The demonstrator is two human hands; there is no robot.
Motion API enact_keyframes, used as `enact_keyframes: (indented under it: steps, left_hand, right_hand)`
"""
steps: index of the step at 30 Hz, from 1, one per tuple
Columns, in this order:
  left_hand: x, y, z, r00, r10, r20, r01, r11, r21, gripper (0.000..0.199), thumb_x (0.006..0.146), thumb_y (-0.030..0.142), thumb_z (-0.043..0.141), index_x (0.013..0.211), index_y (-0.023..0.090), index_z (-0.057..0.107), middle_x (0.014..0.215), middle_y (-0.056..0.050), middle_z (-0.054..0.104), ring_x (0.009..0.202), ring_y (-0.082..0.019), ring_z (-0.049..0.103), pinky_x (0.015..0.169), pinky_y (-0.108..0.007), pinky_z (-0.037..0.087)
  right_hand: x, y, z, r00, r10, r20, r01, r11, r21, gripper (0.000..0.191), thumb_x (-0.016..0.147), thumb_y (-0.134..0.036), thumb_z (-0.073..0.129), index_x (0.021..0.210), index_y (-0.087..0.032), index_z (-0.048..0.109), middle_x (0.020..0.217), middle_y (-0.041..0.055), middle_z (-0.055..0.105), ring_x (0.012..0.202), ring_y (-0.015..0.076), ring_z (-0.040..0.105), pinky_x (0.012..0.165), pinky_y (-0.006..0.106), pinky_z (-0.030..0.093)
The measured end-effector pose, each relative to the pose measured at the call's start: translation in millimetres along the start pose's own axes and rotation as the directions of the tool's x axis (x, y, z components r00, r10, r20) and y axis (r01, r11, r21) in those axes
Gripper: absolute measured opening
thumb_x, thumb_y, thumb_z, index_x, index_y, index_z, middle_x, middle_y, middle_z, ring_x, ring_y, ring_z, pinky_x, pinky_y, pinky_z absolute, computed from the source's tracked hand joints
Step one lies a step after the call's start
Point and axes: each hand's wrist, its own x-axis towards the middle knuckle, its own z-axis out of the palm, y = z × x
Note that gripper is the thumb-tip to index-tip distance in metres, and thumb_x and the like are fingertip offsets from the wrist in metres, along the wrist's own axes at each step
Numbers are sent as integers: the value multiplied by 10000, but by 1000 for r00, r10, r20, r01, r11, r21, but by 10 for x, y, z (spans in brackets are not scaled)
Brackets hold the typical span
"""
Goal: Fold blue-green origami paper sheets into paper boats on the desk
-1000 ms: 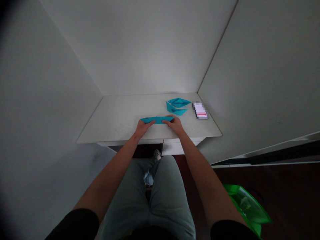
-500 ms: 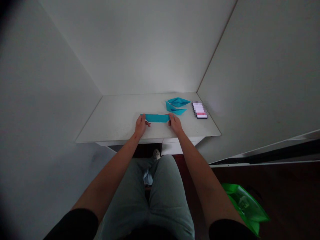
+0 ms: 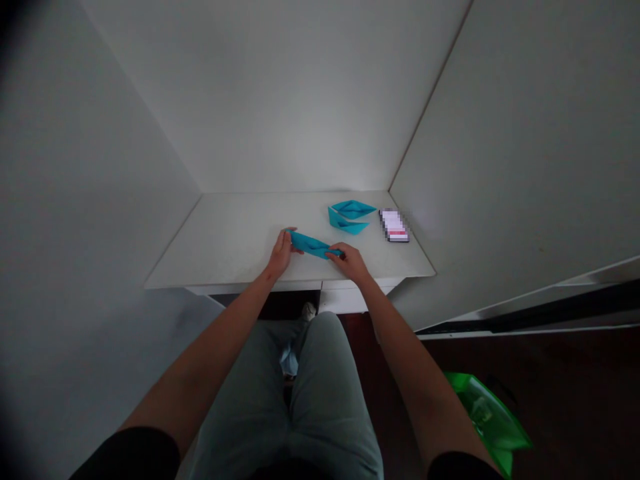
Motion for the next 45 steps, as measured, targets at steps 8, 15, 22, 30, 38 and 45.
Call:
enact_keyframes:
  steps: [8,15,22,30,38,45]
  left_hand:
    - [-54,-23,33,996,89,-7,-87,990,109,467,1099,591,469,1414,249,436,1285,-89,597,611,-64,615,657,-271,589]
    - [-77,3,29,994,107,37,-112,976,185,422,1092,536,519,1382,235,456,1147,-47,595,608,-64,582,634,-251,540]
    - [-98,29,22,992,108,60,-118,973,200,417,1071,495,569,1386,237,481,1123,-44,609,624,-75,577,604,-242,527]
    - [-112,50,20,994,95,59,-106,969,224,405,1059,463,586,1382,234,499,1125,-43,619,634,-75,573,609,-238,529]
    - [-105,74,26,991,97,90,-118,955,273,398,1037,454,617,1335,203,538,1053,-29,640,615,-83,558,600,-250,470]
    - [-111,69,51,988,124,94,-146,944,295,376,1019,472,648,1276,205,586,978,-10,650,615,-93,543,627,-261,474]
  right_hand:
    - [137,308,-475,999,-7,-49,-11,936,-353,269,975,-378,650,1106,-220,824,1072,119,819,880,278,739,884,430,596]
    - [601,555,-730,984,12,-176,-115,802,-586,341,1001,-266,547,1195,-142,799,1234,191,780,1147,340,719,1089,516,550]
    - [579,542,-762,935,76,-347,-284,745,-603,482,953,-397,645,1383,-180,675,1608,210,481,1290,365,644,980,502,614]
    - [162,271,-411,968,24,-249,-166,808,-566,308,996,-376,582,1209,-202,720,1333,158,642,986,276,685,855,424,590]
    - [142,198,-301,998,33,-53,-61,705,-706,299,974,-302,608,1184,-152,758,1221,187,695,1126,343,629,995,468,518]
    - [122,79,-259,1000,8,7,0,645,-764,439,1025,-343,549,1423,-247,706,1602,168,504,1208,310,613,1110,471,470]
